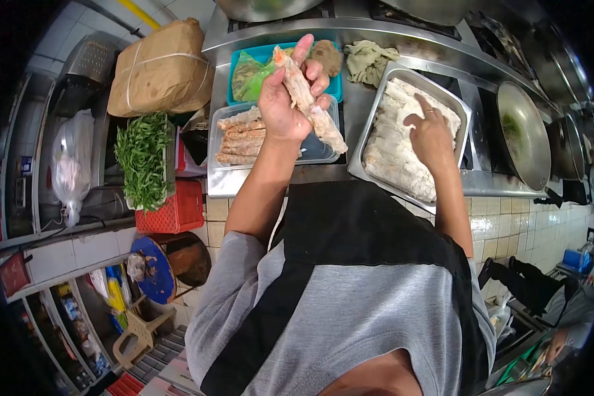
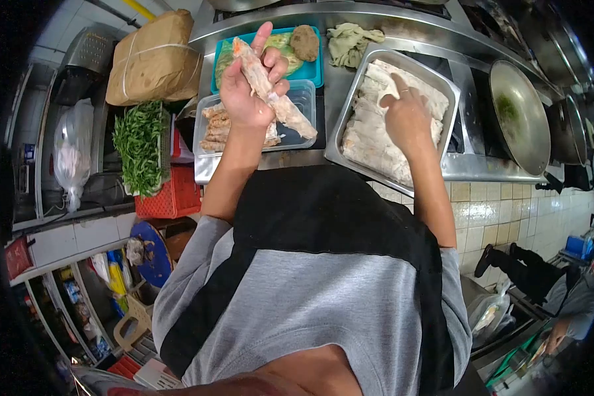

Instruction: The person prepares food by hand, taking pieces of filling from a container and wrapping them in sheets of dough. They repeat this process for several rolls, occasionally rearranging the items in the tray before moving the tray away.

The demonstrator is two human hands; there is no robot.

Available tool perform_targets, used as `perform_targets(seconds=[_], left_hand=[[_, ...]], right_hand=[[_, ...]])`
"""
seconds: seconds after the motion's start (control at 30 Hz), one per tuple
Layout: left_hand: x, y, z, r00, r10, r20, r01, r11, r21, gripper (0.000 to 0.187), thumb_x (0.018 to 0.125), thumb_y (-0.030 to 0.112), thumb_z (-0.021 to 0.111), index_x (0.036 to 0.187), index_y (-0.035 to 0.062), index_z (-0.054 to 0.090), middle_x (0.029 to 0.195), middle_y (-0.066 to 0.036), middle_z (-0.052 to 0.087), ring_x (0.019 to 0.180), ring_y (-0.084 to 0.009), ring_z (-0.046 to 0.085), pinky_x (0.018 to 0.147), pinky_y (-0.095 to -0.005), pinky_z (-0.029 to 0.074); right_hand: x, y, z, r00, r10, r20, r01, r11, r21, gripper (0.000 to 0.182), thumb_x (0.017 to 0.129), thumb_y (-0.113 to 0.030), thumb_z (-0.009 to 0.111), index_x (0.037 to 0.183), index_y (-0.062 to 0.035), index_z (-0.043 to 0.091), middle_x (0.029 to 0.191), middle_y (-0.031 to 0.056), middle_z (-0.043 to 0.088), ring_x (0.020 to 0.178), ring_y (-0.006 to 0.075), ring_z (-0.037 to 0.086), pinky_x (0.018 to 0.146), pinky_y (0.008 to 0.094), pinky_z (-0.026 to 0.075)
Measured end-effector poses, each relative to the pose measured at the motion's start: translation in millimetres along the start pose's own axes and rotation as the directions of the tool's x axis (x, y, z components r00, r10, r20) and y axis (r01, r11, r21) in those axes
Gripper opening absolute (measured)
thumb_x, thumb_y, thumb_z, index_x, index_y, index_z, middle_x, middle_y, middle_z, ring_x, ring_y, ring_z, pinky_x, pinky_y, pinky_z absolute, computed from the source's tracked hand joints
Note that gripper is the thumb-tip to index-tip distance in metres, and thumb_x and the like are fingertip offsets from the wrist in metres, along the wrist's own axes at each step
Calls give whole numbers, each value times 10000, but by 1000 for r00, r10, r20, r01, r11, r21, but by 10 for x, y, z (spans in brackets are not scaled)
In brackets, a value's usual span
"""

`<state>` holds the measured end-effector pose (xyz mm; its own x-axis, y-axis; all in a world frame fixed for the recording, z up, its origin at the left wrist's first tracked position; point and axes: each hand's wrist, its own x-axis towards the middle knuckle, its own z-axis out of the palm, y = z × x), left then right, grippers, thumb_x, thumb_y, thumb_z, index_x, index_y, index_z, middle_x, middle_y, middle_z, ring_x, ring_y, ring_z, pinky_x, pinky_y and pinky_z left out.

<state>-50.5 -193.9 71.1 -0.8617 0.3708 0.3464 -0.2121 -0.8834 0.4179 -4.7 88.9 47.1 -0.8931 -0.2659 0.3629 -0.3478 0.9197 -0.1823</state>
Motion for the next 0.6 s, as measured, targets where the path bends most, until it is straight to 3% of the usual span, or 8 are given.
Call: perform_targets(seconds=[0.07,0.13,0.2,0.23,0.33,0.4,0.47,0.6], left_hand=[[-1,5,-3,999,39,-25,-39,999,-11,642,886,387,545,1450,116,400,911,-28,460,763,-175,456,558,-309,432],[14,-22,-4,997,75,-12,-76,994,-80,657,894,395,539,1456,97,377,930,-50,467,787,-184,456,567,-307,438],[78,-37,17,988,124,90,-112,986,-127,711,907,435,549,1470,56,335,995,-85,500,852,-194,488,618,-312,470],[80,-39,89,991,130,-22,-131,991,-31,690,926,448,524,1466,58,340,1038,-96,524,918,-209,512,672,-341,492],[1,-49,246,957,111,-266,-40,965,258,630,981,470,443,1454,64,354,1156,-123,581,1094,-253,560,828,-428,531],[-173,1,6,938,-6,-348,165,888,430,587,1014,462,383,1448,67,361,1223,-137,596,1185,-279,560,923,-481,517],[-321,-2,-122,933,-145,-329,281,865,416,477,1022,288,444,1429,46,383,1216,-134,608,1128,-271,604,911,-460,527],[-595,50,-288,913,-181,-366,309,891,331,489,976,171,546,1416,22,395,1232,-142,604,1123,-256,609,920,-461,528]], right_hand=[[35,-196,4,988,51,143,-95,943,318,190,840,-120,688,1021,-64,676,1068,110,686,917,289,663,854,367,510],[120,-524,-54,894,-2,447,-350,621,701,231,865,-158,701,1077,-70,675,1051,69,684,908,205,652,844,315,506],[106,-784,121,898,-127,422,-366,320,874,265,872,-181,716,1105,-63,668,1029,29,677,863,151,630,811,292,504],[124,-855,166,846,-96,525,-499,210,841,302,853,-162,731,1124,-50,657,1005,52,685,834,162,641,786,303,510],[185,-876,-39,953,72,293,-266,657,705,297,851,-144,727,1118,-39,653,959,86,686,815,172,646,769,304,506],[155,-723,-10,992,57,113,-119,729,674,305,835,-145,734,1111,-44,658,972,129,690,850,235,668,765,338,518],[138,-632,-51,997,50,52,-71,784,616,293,823,-143,732,1092,-47,665,1008,146,692,889,310,685,777,376,532],[147,-647,13,975,93,202,-202,747,634,307,822,-133,735,1110,-61,660,1019,141,701,912,271,697,801,361,538]])
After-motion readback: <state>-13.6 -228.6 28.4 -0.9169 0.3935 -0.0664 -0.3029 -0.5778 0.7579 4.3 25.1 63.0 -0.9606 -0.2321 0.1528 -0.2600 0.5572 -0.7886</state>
